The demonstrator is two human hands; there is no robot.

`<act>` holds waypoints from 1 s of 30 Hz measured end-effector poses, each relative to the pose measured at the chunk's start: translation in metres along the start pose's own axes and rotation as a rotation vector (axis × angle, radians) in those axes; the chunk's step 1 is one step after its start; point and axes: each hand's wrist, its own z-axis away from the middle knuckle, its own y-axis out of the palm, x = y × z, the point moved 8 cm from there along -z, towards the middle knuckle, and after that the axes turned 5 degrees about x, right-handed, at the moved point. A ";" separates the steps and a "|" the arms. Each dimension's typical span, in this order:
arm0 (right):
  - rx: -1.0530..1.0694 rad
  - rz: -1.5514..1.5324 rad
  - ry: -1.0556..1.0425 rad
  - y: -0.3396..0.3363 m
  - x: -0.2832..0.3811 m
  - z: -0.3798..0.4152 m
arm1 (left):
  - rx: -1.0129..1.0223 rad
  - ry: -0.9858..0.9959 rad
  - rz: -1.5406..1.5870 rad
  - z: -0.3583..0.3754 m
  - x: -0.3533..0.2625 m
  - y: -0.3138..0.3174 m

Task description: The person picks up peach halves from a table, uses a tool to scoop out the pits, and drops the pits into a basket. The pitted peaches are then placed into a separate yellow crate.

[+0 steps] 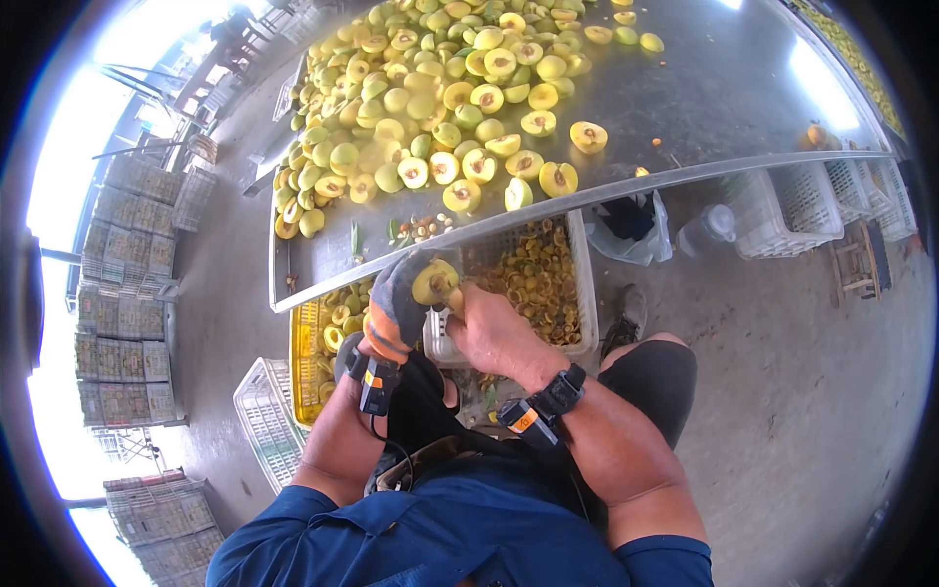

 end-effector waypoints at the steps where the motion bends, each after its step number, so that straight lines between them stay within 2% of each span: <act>1: 0.021 0.014 0.012 0.004 -0.002 -0.001 | -0.010 -0.136 0.155 0.001 0.004 0.004; 3: 0.012 -0.062 -0.011 0.008 -0.005 -0.004 | -0.074 -0.253 0.171 0.004 0.008 0.008; 4: 0.009 -0.101 -0.022 0.010 -0.007 -0.004 | -0.125 -0.236 0.033 0.006 0.007 0.008; 6: 0.132 -0.208 -0.046 0.020 -0.011 -0.008 | -0.209 -0.184 -0.149 0.008 0.013 0.008; 7: 0.193 -0.261 -0.057 0.025 -0.010 -0.009 | -0.209 -0.203 -0.133 0.009 0.018 0.009; 9: 0.289 -0.361 0.057 0.020 0.002 -0.003 | -0.208 -0.243 -0.103 0.008 0.019 0.010; 11: 0.240 -0.329 0.027 0.019 0.005 -0.002 | -0.295 -0.377 0.302 0.016 0.051 0.023; 13: 0.047 -0.159 -0.149 0.022 -0.002 -0.003 | -0.330 -0.438 0.453 0.019 0.061 0.030; 15: 0.030 -0.191 -0.295 0.027 -0.003 -0.005 | -0.311 -0.426 0.346 0.013 0.044 0.027; 16: 0.096 -0.310 -0.233 0.030 -0.012 -0.005 | -0.348 -0.534 0.569 0.013 0.043 0.030; 17: 0.153 -0.426 -0.164 0.032 -0.018 -0.004 | -0.324 -0.447 0.481 0.008 0.039 0.029; 19: 0.430 -0.847 0.252 0.043 -0.022 0.011 | -0.254 -0.287 0.317 0.002 0.030 0.027; 23: 0.546 -0.945 0.314 0.042 -0.006 0.021 | -0.061 -0.040 0.083 -0.006 -0.004 0.023; 25: 0.586 -0.972 0.301 0.049 -0.002 0.027 | -0.054 0.078 0.014 -0.008 -0.018 0.019; 28: 0.637 -1.025 0.320 0.050 -0.003 0.030 | 0.021 0.048 0.086 -0.017 -0.020 0.015; 30: 0.582 -0.963 0.267 0.041 0.004 0.033 | -0.117 0.066 0.002 -0.020 -0.024 0.001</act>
